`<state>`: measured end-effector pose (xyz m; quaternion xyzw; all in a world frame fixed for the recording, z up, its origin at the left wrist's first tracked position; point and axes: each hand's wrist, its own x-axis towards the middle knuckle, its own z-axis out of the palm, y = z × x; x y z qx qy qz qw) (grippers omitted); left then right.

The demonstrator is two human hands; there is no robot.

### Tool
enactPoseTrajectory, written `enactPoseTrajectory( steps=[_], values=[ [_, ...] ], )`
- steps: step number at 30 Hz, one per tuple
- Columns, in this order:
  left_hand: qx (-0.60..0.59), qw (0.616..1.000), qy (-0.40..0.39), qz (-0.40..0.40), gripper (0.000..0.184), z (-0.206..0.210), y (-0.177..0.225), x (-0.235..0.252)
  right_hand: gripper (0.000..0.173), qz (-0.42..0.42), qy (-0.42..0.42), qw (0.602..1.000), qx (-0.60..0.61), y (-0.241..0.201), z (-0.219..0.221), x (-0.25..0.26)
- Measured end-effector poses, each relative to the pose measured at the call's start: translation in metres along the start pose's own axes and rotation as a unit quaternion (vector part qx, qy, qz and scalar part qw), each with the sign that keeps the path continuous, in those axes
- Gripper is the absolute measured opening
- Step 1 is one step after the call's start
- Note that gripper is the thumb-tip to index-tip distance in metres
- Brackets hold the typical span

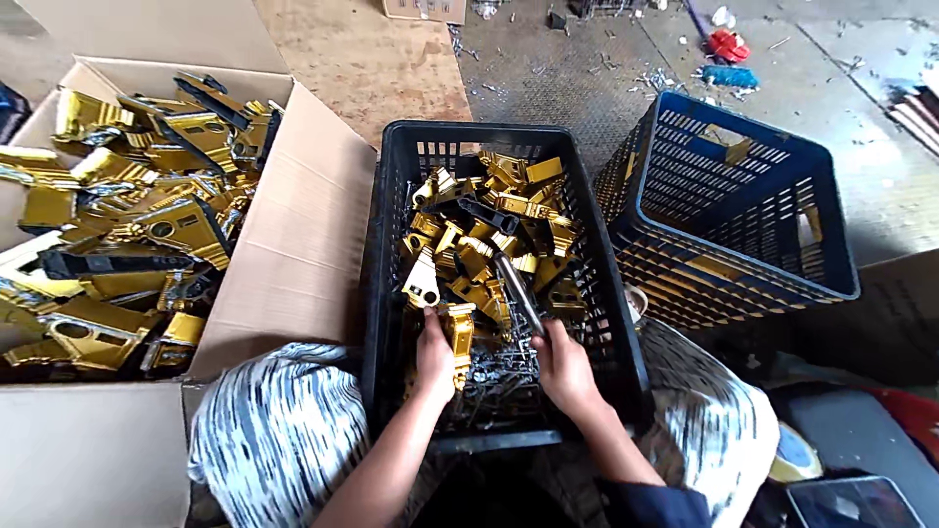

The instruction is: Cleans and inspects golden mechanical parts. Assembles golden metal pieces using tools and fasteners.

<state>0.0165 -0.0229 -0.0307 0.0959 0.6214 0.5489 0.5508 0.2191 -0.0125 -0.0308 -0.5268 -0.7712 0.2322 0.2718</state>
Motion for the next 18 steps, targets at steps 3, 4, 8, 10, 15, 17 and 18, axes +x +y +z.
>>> enactPoseTrajectory(
  steps=[3,4,8,10,15,17,18],
  values=[
    [0.041,0.998,0.026,0.047,0.062,0.002,0.000,-0.001,0.041,-0.104,0.141,0.982,0.065,-0.035,-0.002,-0.006],
    [0.048,0.997,0.025,0.056,0.063,0.001,0.000,-0.002,0.046,-0.117,0.170,0.975,0.081,-0.046,-0.002,-0.010],
    [0.056,0.996,0.036,0.055,0.062,0.002,-0.002,-0.003,0.035,0.019,0.000,0.999,-0.037,-0.067,0.001,-0.022],
    [0.058,0.996,0.039,0.057,0.061,0.001,0.000,-0.001,0.036,0.011,0.006,1.000,-0.024,-0.072,-0.009,-0.021],
    [0.075,0.995,0.030,0.066,0.063,0.004,0.001,-0.005,0.034,-0.096,0.180,0.972,0.116,-0.074,0.001,-0.036],
    [0.068,0.995,0.038,0.055,0.061,0.004,-0.002,-0.005,0.031,0.038,-0.008,0.998,0.040,-0.070,0.010,-0.037],
    [0.070,0.995,0.043,0.050,0.061,0.002,-0.002,-0.004,0.033,0.079,-0.055,0.995,0.034,-0.070,0.010,-0.036]
  ],
)
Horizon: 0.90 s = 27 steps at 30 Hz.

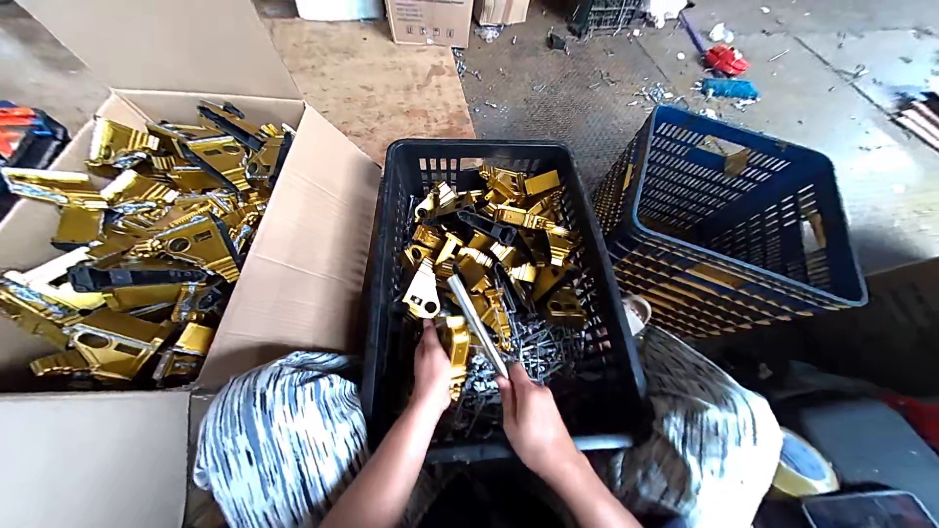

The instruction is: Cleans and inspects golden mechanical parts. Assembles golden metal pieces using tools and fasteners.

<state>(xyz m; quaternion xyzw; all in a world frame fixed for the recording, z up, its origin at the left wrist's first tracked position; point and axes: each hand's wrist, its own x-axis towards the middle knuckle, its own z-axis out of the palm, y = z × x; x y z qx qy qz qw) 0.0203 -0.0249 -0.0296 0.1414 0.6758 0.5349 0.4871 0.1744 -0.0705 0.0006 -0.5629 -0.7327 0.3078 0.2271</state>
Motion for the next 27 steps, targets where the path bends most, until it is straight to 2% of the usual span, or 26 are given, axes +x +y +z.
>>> enactPoseTrajectory(
  steps=[1,4,5,6,8,9,13,14,16,18,20,22,24,25,27],
  values=[
    [0.002,1.000,-0.002,0.006,0.061,0.001,0.003,0.001,0.035,-0.015,0.019,1.000,0.012,-0.001,-0.003,0.001],
    [0.029,0.999,-0.020,0.034,0.062,-0.003,0.002,-0.008,0.050,-0.145,0.166,0.971,0.091,-0.006,-0.005,-0.006],
    [0.028,0.999,-0.024,0.038,0.063,-0.003,0.002,-0.007,0.049,-0.156,0.184,0.968,0.073,-0.004,-0.002,-0.003],
    [0.023,0.999,-0.030,0.034,0.063,-0.003,0.003,-0.006,0.044,-0.133,0.155,0.979,0.025,-0.001,0.001,0.000],
    [0.021,1.000,-0.011,0.008,0.060,-0.004,0.002,-0.003,0.037,0.009,-0.015,1.000,-0.015,0.005,0.003,0.004],
    [0.025,1.000,-0.008,0.004,0.060,-0.006,0.003,-0.001,0.037,0.059,-0.061,0.996,-0.009,0.007,0.000,0.009],
    [0.052,0.997,-0.043,0.032,0.063,-0.011,0.007,-0.002,0.033,0.092,-0.038,0.995,0.005,0.013,-0.013,0.022],
    [0.067,0.995,-0.068,0.042,0.064,-0.013,0.008,-0.001,0.037,0.092,-0.045,0.995,-0.010,0.013,-0.019,0.030],
    [0.110,0.982,-0.130,0.081,0.068,-0.019,0.006,0.001,0.044,0.042,-0.013,0.999,-0.028,0.009,-0.031,0.036],
    [0.171,0.966,-0.143,0.131,0.091,-0.022,0.003,0.004,0.038,-0.114,0.108,0.988,-0.003,0.006,-0.030,0.031],
    [0.255,0.946,-0.126,0.158,0.092,-0.022,0.006,0.002,0.042,-0.230,0.179,0.956,0.032,0.003,-0.020,0.026],
    [0.297,0.931,-0.106,0.181,0.088,-0.021,0.006,0.000,0.042,-0.242,0.166,0.955,-0.030,0.012,-0.001,0.022],
    [0.322,0.924,-0.093,0.184,0.085,-0.020,0.003,0.000,0.039,-0.169,0.083,0.975,-0.120,0.020,0.012,0.022],
    [0.336,0.920,-0.086,0.181,0.084,-0.020,0.002,0.001,0.038,-0.158,0.073,0.976,-0.129,0.020,0.014,0.021],
    [0.360,0.913,-0.078,0.174,0.085,-0.021,0.003,0.000,0.038,-0.211,0.118,0.967,-0.082,0.014,0.010,0.016]
  ],
)
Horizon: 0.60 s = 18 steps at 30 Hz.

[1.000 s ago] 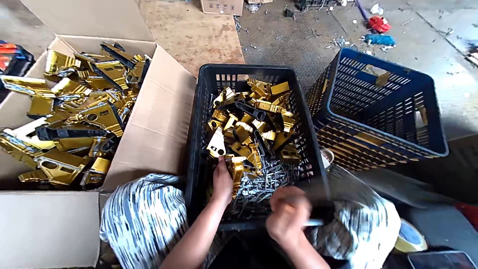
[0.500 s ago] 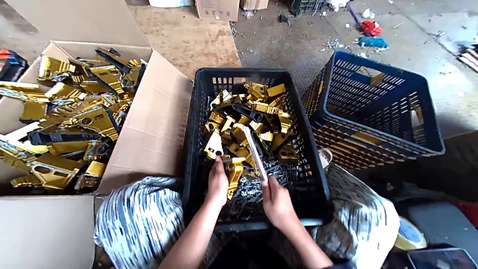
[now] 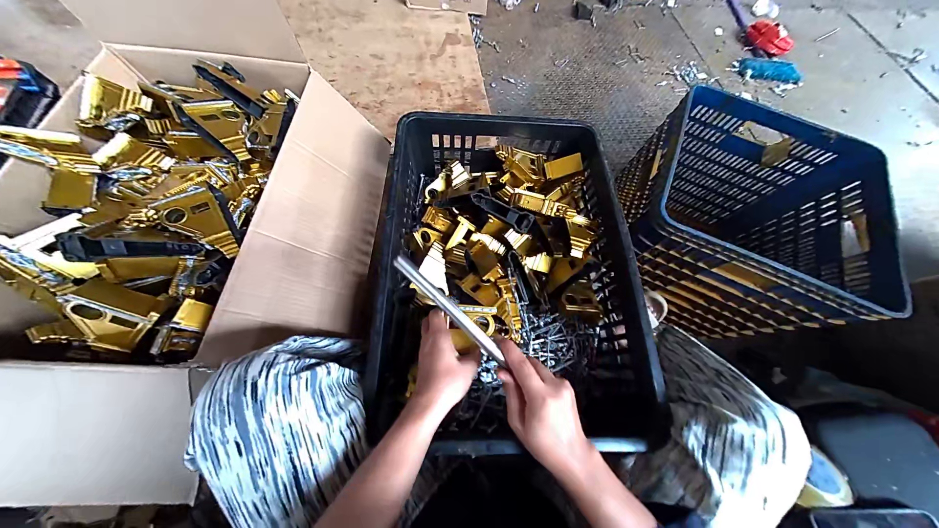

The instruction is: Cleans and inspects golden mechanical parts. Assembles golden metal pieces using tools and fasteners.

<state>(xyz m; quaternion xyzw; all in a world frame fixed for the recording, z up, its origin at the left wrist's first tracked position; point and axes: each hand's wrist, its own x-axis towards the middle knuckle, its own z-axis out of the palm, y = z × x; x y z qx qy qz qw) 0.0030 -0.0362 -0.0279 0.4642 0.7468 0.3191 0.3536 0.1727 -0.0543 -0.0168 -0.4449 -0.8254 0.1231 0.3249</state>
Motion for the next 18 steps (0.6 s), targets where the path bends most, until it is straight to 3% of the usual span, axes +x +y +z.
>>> enactPoseTrajectory(
  steps=[3,6,7,9,11,12,14,16,18],
  values=[
    [0.028,1.000,0.002,-0.010,0.082,-0.001,0.005,-0.003,0.039,-0.037,0.079,0.996,0.020,-0.003,0.001,-0.005],
    [0.024,1.000,0.003,-0.014,0.083,0.001,0.002,-0.003,0.038,0.040,-0.021,0.998,-0.037,0.010,0.017,-0.010],
    [0.023,1.000,0.002,-0.013,0.084,0.002,0.000,-0.003,0.038,0.047,-0.020,0.998,-0.026,0.011,0.016,-0.008],
    [-0.002,1.000,-0.003,0.000,0.084,0.002,0.000,-0.002,0.038,0.053,0.023,0.997,0.043,0.011,0.007,-0.001],
    [-0.085,0.995,-0.046,0.014,0.087,0.001,-0.002,-0.004,0.036,0.143,0.041,0.976,0.157,0.009,0.005,0.002],
    [-0.157,0.984,-0.088,0.012,0.090,-0.001,0.001,-0.003,0.033,0.218,0.024,0.942,0.254,0.012,0.007,0.006],
    [-0.310,0.930,-0.197,-0.031,0.095,-0.003,0.008,-0.006,0.025,0.348,-0.031,0.811,0.470,0.015,0.008,0.012],
    [-0.377,0.887,-0.263,-0.036,0.089,-0.004,0.009,-0.010,0.022,0.372,-0.077,0.696,0.609,0.007,0.004,0.012],
    [-0.429,0.872,-0.234,-0.025,0.056,-0.001,0.005,-0.012,0.018,0.333,-0.109,0.658,0.667,0.000,0.003,0.009]
  ],
)
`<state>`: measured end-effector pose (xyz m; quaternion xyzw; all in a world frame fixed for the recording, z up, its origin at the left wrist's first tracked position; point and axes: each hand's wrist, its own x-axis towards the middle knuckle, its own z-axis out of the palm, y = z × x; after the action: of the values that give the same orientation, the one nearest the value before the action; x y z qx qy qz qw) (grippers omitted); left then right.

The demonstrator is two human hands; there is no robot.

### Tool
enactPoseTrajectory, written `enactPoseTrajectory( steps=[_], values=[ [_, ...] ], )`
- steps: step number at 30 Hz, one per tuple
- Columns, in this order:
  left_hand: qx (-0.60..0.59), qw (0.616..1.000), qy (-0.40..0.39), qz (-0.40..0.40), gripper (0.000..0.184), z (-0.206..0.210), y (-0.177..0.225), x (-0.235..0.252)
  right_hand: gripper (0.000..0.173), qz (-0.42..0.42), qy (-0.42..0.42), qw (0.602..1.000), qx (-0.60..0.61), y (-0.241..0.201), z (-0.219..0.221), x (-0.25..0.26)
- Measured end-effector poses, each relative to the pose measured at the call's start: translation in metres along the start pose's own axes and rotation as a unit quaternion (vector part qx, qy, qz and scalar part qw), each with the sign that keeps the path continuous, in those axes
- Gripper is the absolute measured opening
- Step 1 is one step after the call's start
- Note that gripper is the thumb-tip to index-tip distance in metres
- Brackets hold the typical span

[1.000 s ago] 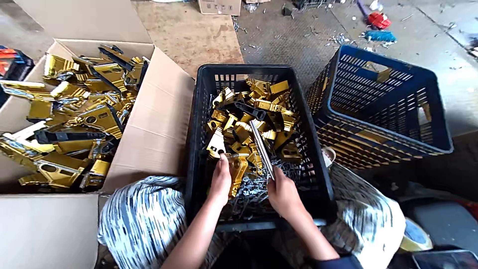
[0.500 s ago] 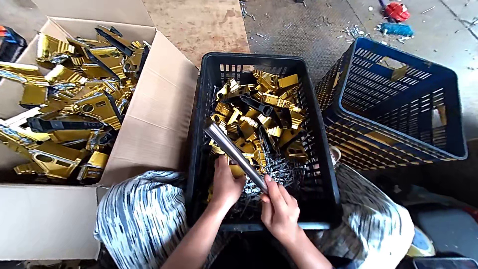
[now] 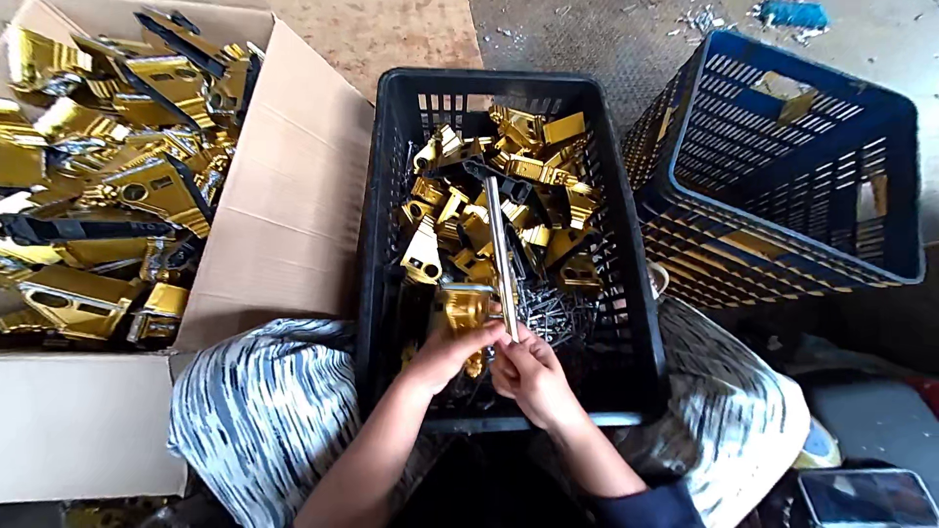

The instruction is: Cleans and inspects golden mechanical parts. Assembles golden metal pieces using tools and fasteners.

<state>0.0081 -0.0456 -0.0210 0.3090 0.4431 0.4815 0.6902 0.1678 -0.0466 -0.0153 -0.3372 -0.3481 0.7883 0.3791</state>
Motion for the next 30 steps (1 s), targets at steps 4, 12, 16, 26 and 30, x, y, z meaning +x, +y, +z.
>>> enactPoseTrajectory(
  steps=[4,12,16,26,30],
  values=[
    [-0.105,0.991,0.063,0.055,0.040,-0.007,-0.002,0.009,0.025,-0.105,0.064,0.950,-0.288,0.006,-0.011,0.004],
    [-0.186,0.967,0.175,-0.014,0.038,0.003,-0.003,0.012,0.031,-0.371,0.173,0.696,-0.590,0.007,-0.006,-0.005],
    [-0.183,0.958,0.220,-0.016,0.034,0.002,-0.005,0.017,0.030,-0.217,0.162,0.711,-0.649,0.015,-0.004,0.001],
    [-0.150,0.965,0.217,0.012,0.038,0.003,-0.005,0.017,0.034,-0.294,0.168,0.701,-0.628,0.014,-0.006,-0.001],
    [-0.136,0.965,0.223,0.009,0.036,0.001,-0.008,0.014,0.031,-0.186,0.164,0.697,-0.672,0.023,-0.011,0.000]
  ],
)
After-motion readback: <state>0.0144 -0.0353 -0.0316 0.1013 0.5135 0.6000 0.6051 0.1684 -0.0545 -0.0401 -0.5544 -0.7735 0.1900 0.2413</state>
